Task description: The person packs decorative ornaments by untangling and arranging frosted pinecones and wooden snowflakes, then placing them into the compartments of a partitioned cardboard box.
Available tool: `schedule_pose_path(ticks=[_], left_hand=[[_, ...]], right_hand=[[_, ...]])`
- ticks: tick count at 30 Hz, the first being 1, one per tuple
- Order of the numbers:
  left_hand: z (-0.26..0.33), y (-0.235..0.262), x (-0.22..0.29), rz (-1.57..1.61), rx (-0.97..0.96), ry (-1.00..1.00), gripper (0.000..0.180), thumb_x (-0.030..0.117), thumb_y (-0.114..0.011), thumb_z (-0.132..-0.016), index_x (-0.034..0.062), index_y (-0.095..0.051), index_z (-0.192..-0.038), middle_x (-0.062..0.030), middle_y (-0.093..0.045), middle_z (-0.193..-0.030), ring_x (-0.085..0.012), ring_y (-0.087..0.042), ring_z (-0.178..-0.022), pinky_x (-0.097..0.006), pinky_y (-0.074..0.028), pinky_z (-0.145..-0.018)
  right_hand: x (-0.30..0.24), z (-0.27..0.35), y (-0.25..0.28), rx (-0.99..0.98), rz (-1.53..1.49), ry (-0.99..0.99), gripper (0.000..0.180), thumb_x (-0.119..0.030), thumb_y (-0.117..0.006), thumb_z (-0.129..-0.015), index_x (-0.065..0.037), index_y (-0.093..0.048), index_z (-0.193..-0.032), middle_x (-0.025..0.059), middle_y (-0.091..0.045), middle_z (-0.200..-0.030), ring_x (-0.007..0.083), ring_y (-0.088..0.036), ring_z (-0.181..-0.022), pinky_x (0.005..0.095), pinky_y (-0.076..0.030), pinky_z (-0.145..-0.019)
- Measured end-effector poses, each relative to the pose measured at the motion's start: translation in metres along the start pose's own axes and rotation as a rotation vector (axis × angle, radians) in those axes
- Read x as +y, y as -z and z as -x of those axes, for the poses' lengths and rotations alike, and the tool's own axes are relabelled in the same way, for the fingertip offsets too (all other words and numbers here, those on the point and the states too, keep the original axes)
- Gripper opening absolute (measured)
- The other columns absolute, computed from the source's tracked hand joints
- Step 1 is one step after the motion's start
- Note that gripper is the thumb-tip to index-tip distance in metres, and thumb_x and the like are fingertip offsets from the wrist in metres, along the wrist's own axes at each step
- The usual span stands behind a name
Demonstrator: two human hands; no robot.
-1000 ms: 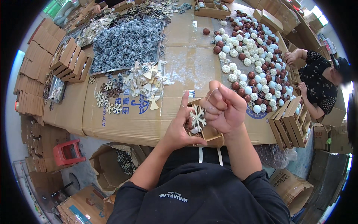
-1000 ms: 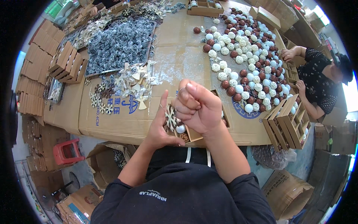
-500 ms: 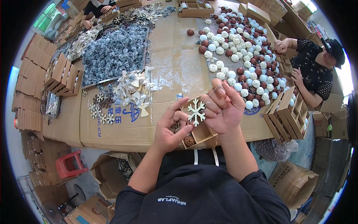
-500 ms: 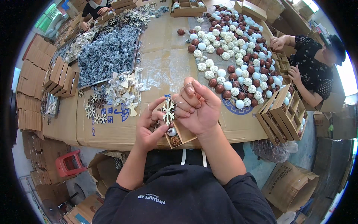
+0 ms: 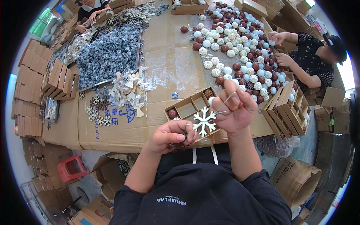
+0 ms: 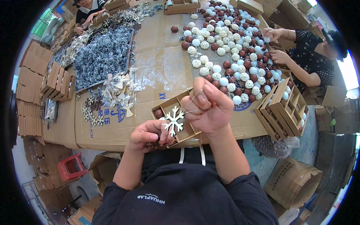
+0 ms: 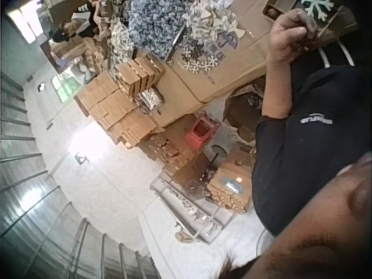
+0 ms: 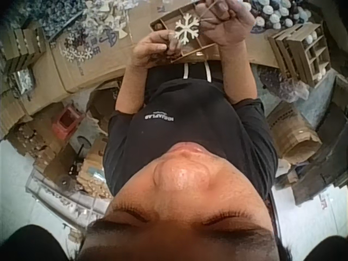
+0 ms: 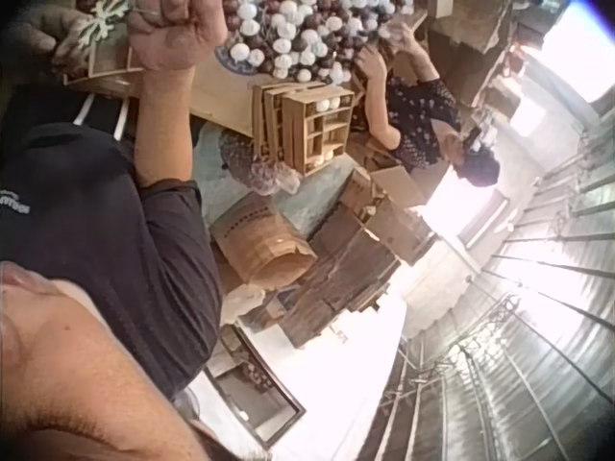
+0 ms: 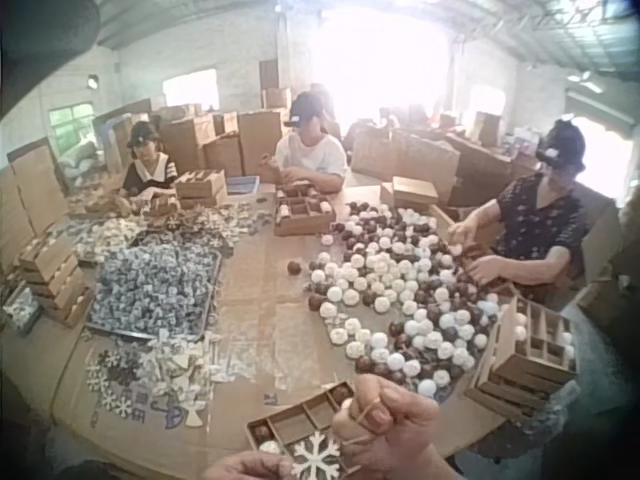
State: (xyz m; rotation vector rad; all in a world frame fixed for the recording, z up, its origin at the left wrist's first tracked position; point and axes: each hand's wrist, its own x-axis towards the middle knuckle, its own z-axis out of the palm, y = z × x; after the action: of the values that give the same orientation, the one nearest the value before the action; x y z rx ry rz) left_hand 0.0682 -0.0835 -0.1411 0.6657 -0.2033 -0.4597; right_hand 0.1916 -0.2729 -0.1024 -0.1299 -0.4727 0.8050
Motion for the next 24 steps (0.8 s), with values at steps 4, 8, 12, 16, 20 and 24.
schedule_pose_path(ticks=[4, 8, 12, 16, 20, 24], left_hand=[[0.000, -0.008, 0.006, -0.121, 0.156, 0.029, 0.025, 0.022, -0.057, -0.096, -0.0024, -0.061, -0.098, -0.0057, -0.060, -0.090, -0.0117, -0.055, -0.085, -0.026, -0.044, -0.077], [-0.001, -0.001, -0.002, -0.252, 0.220, -0.022, 0.016, 0.017, -0.060, -0.095, 0.0012, -0.060, -0.092, -0.0040, -0.060, -0.088, -0.0105, -0.055, -0.083, -0.025, -0.044, -0.076], [0.006, -0.008, -0.002, -0.218, 0.226, -0.036, 0.009, 0.010, -0.065, -0.091, 0.0035, -0.059, -0.089, -0.0039, -0.060, -0.090, -0.0099, -0.054, -0.083, -0.024, -0.044, -0.077], [0.010, -0.013, -0.005, -0.346, 0.359, -0.157, 0.008, 0.008, -0.067, -0.090, 0.0044, -0.059, -0.089, -0.0033, -0.059, -0.091, -0.0095, -0.053, -0.083, -0.023, -0.042, -0.076], [0.021, -0.011, -0.006, -0.385, 0.454, -0.207, 0.009, 0.005, -0.068, -0.087, 0.0049, -0.060, -0.088, -0.0020, -0.058, -0.088, -0.0090, -0.053, -0.083, -0.023, -0.041, -0.076], [0.022, -0.009, -0.007, -0.331, 0.418, -0.191, 0.009, 0.003, -0.069, -0.086, 0.0048, -0.060, -0.087, -0.0019, -0.058, -0.089, -0.0092, -0.052, -0.084, -0.023, -0.041, -0.077]], right_hand=[[-0.012, 0.014, 0.001, 0.040, 0.162, 0.058, 0.026, -0.023, -0.050, -0.099, -0.006, -0.047, -0.080, -0.0056, -0.029, -0.056, 0.0079, -0.025, -0.053, 0.0243, -0.022, -0.046], [-0.016, 0.026, 0.001, 0.077, 0.227, 0.077, 0.025, -0.023, -0.053, -0.097, -0.004, -0.049, -0.080, -0.0055, -0.029, -0.056, 0.0084, -0.026, -0.052, 0.0255, -0.023, -0.049], [-0.021, 0.040, 0.002, 0.156, 0.345, 0.103, 0.025, -0.020, -0.052, -0.097, -0.003, -0.048, -0.080, -0.0045, -0.029, -0.057, 0.0084, -0.026, -0.053, 0.0264, -0.022, -0.050], [-0.021, 0.051, -0.003, 0.430, 0.626, 0.015, 0.020, -0.013, -0.055, -0.097, -0.001, -0.053, -0.081, -0.0036, -0.043, -0.063, 0.0051, -0.033, -0.055, 0.0227, -0.025, -0.051], [-0.018, 0.056, 0.001, 0.539, 1.193, -0.248, 0.020, -0.017, -0.066, -0.095, 0.003, -0.065, -0.092, -0.0048, -0.058, -0.074, 0.0004, -0.044, -0.062, 0.0196, -0.031, -0.053], [-0.016, 0.060, 0.001, 0.473, 1.253, -0.614, 0.027, -0.015, -0.074, -0.086, 0.003, -0.070, -0.106, -0.0062, -0.056, -0.073, 0.0016, -0.046, -0.066, 0.0195, -0.036, -0.060]])
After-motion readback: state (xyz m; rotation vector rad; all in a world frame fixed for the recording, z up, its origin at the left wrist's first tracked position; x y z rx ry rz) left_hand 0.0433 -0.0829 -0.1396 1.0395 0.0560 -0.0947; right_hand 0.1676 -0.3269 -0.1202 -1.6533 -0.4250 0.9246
